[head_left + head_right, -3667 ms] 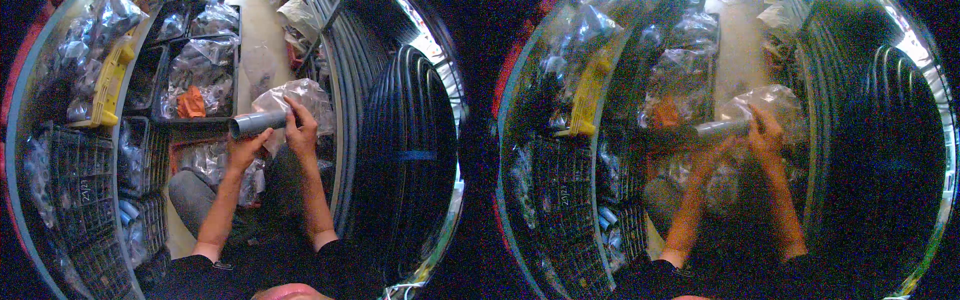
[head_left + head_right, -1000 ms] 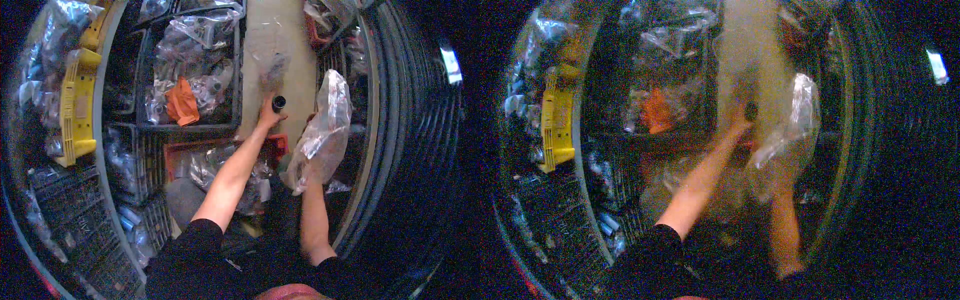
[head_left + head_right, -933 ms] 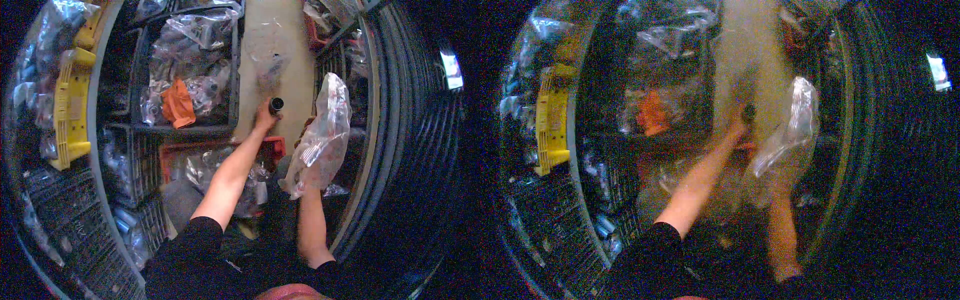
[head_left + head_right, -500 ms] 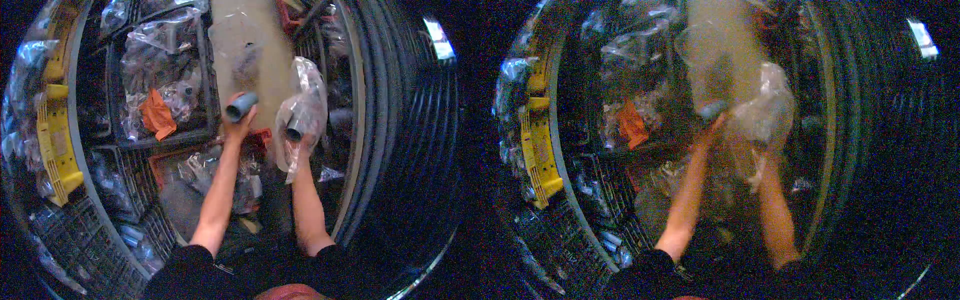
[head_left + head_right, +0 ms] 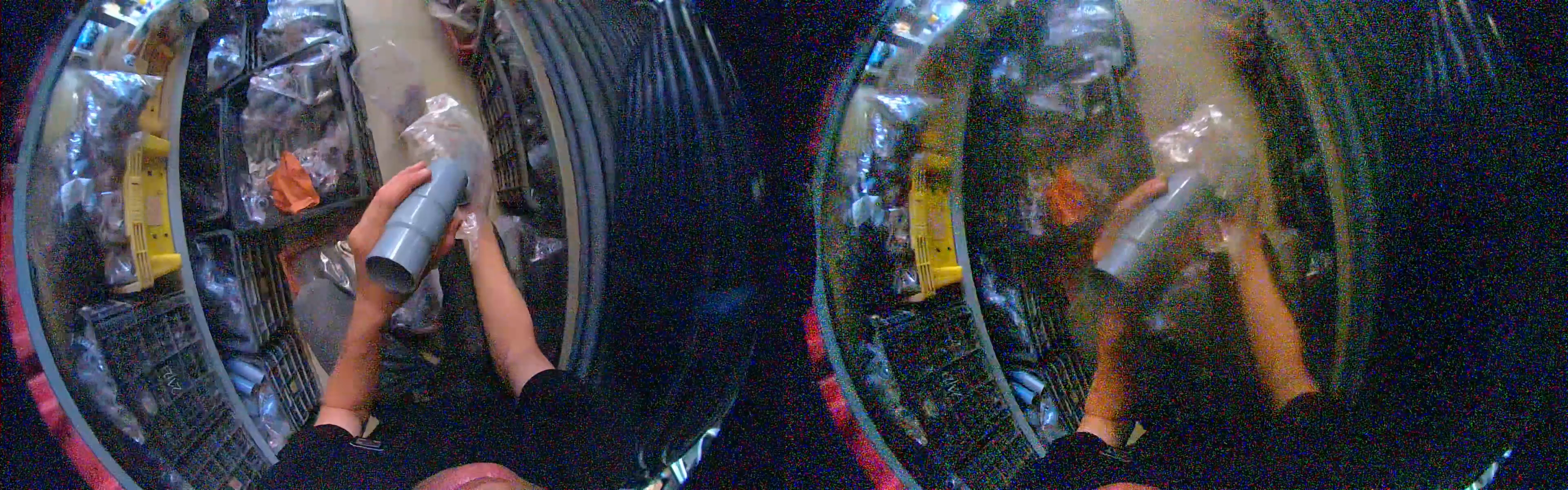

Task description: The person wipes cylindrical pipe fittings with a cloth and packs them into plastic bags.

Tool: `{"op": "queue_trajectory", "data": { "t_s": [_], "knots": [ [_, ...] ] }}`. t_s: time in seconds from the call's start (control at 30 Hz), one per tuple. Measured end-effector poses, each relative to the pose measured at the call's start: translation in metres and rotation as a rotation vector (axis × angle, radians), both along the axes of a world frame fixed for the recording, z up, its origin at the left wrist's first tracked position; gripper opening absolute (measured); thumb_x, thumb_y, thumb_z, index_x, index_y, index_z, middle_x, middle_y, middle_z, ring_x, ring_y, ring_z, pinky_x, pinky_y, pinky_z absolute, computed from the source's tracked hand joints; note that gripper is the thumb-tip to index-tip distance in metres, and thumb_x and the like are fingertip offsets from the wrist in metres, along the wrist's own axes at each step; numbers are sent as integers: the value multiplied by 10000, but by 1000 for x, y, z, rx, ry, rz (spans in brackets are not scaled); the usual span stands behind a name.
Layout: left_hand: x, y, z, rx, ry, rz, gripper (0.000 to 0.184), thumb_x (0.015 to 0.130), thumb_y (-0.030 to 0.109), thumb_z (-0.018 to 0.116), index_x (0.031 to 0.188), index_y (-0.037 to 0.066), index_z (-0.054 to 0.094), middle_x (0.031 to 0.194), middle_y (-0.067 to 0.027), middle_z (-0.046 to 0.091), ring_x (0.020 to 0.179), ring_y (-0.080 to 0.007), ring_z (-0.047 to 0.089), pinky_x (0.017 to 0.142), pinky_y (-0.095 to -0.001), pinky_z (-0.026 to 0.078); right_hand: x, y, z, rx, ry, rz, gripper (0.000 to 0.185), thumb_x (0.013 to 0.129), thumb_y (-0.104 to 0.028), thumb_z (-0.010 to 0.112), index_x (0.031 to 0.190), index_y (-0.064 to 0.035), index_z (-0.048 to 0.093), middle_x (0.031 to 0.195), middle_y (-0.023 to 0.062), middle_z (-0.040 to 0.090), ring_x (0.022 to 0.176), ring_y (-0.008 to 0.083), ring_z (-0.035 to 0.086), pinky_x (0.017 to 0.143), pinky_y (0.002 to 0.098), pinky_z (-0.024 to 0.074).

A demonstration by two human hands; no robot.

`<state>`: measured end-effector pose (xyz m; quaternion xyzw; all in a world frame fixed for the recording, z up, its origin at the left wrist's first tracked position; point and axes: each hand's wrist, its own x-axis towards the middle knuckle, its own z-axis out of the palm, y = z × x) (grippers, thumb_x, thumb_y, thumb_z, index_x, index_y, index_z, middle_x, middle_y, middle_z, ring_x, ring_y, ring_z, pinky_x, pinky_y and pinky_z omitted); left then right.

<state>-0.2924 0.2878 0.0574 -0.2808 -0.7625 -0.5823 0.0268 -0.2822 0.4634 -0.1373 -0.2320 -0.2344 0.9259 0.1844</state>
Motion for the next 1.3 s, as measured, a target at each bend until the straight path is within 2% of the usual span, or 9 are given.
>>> {"op": "queue_trajectory", "data": {
  "t_s": [0.47, 0.57, 0.6, 0.67, 0.8, 0.87, 1.1, 1.2, 1.3],
  "knots": [
    [4, 38, 1, 104, -244, 226, 570, 785, 210, 865, 1258, 8, 618, 1116, -134, 717, 971, -238, 704, 897, -366, 554, -17, -1, -10, -24, 92, -8, 532, 1015, -441, 512, 1420, -97, 499, 1335, 102, 606, 1195, 294, 599, 1029, 423, 512],
    [-2, 29, 14, -118, -56, 253, 563, 786, 191, 866, 1259, 16, 616, 1122, -132, 711, 984, -236, 703, 893, -362, 555, -16, -3, -18, 565, -119, -1, 526, 1018, -438, 507, 1420, -98, 499, 1343, 102, 604, 1199, 297, 598, 1031, 423, 513],
    [-3, 29, 13, -135, -52, 253, 568, 781, 191, 871, 1259, 20, 616, 1123, -132, 709, 990, -233, 702, 893, -360, 555, -15, -4, -4, 486, -72, 12, 524, 1019, -436, 505, 1420, -98, 499, 1346, 102, 603, 1200, 298, 598, 1032, 423, 513],
    [-6, 32, 8, -157, -47, 248, 574, 776, 192, 877, 1259, 24, 617, 1123, -133, 707, 996, -231, 701, 893, -358, 555, -12, -3, 22, -308, 269, 43, 569, 1019, -497, 455, 1397, -77, 515, 1333, 112, 611, 1193, 307, 602, 1039, 434, 506],
    [-9, 43, 3, -87, -14, 151, 593, 763, 202, 893, 1258, 31, 614, 1122, -140, 704, 994, -223, 699, 890, -356, 551, -17, 1, -23, -275, 29, -40, 598, 1017, -529, 418, 1399, -82, 525, 1315, 124, 623, 1156, 319, 619, 997, 457, 532],
    [-11, 47, 2, -105, 5, 140, 600, 762, 206, 896, 1259, 30, 609, 1126, -141, 701, 988, -220, 695, 888, -351, 549, -11, 9, -25, -327, 368, 165, 582, 1025, -515, 413, 1396, -84, 535, 1297, 127, 632, 1138, 313, 623, 998, 460, 529],
    [-26, 50, -40, -45, -551, -43, 581, 751, 227, 912, 1180, -13, 603, 1077, -88, 687, 939, -171, 651, 840, -308, 530, -23, 5, -17, -262, 243, -36, 526, 1056, -433, 384, 1386, -55, 543, 1307, 136, 631, 1145, 304, 633, 1012, 469, 518],
    [-33, 43, -46, -56, -581, -127, 675, 752, 235, 904, 1283, -14, 570, 1190, -101, 661, 1065, -188, 626, 941, -329, 497, -23, 15, -16, -875, 123, -41, 520, 1064, -409, 379, 1399, -41, 532, 1339, 142, 618, 1181, 323, 621, 1030, 481, 509],
    [-32, 27, -60, -27, -541, -143, 721, 810, 280, 846, 1380, -14, 515, 1306, -127, 607, 1190, -216, 573, 1037, -346, 436, -21, -4, 1, -326, 274, 49, 545, 1063, -438, 393, 1410, -39, 525, 1365, 140, 606, 1223, 326, 599, 1067, 476, 482]
  ]
}}
